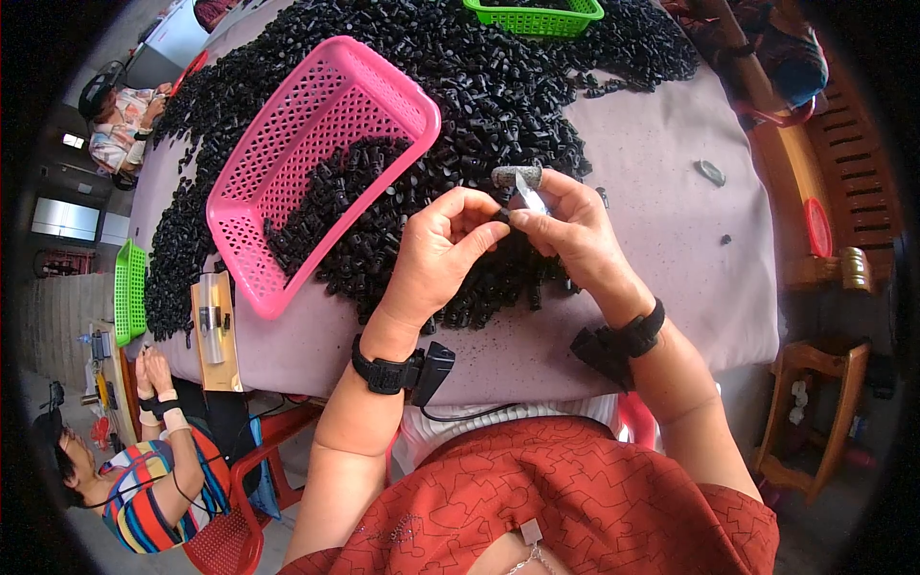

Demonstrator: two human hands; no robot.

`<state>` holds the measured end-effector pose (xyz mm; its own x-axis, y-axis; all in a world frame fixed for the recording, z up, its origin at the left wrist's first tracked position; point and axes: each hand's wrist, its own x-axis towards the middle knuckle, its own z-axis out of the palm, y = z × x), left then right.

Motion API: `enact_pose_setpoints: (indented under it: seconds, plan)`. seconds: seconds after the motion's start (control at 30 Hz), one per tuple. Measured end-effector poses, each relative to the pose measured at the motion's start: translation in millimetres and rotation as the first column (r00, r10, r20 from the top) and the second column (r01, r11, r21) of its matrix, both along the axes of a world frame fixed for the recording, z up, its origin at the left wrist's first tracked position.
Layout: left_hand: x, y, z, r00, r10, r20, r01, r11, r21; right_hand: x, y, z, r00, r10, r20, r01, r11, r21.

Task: The recorder is seated at a work table and uses their hands to assemble and inspect small black plastic or rubber components.

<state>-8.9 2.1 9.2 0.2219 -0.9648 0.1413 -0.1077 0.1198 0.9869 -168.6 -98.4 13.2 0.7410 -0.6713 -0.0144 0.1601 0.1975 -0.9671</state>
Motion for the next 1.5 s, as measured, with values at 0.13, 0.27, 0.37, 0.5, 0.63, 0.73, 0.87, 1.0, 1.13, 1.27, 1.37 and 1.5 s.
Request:
enact_pose_setpoints:
  seconds: [0.13,0.27,0.37,0.5,0.63,0.73,0.87,1.0,1.13,1.27,1.37,1.5]
  plan:
    - [0,1,8,0.983,-0.023,-0.182,0.038,0.996,0.077,2,2,3,1.0,0.005,0.03,-0.005,1.0,0.011]
    - [6,2,12,0.9,0.004,-0.437,0.067,0.987,0.147,1,2,3,0.996,0.018,0.086,-0.026,0.995,0.097]
    - [11,2,8,0.831,0.006,-0.556,0.081,0.988,0.132,1,2,2,0.994,0.051,0.095,-0.058,0.995,0.08]
    - [17,0,-1,0.682,0.019,-0.731,0.086,0.991,0.105,2,7,6,0.993,0.073,0.097,-0.078,0.996,0.052]
    - [17,0,-3,0.635,0.064,-0.77,0.05,0.991,0.123,2,9,6,0.987,0.137,0.08,-0.139,0.99,0.012]
    - [18,0,-7,0.613,0.105,-0.783,0.017,0.989,0.145,1,8,5,0.982,0.182,0.048,-0.181,0.983,-0.018]
    - [18,0,-6,0.593,0.08,-0.801,0.037,0.991,0.126,0,8,5,0.982,0.188,0.03,-0.187,0.982,-0.027]
    - [15,1,-2,0.604,0.014,-0.797,0.092,0.992,0.087,2,8,7,0.973,0.231,0.018,-0.23,0.972,-0.042]
    - [6,-2,3,0.637,0.049,-0.769,0.059,0.992,0.112,0,8,9,0.972,0.236,-0.006,-0.236,0.971,-0.038]
    - [9,-1,2,0.63,0.01,-0.776,0.095,0.991,0.09,0,7,7,0.969,0.247,-0.016,-0.247,0.968,-0.037]
    - [11,-1,0,0.63,-0.003,-0.777,0.114,0.99,0.088,0,9,17,0.967,0.255,-0.024,-0.256,0.966,-0.027]
    - [7,-2,-1,0.601,-0.026,-0.799,0.161,0.983,0.089,-5,0,9,0.959,0.284,-0.017,-0.283,0.959,0.027]
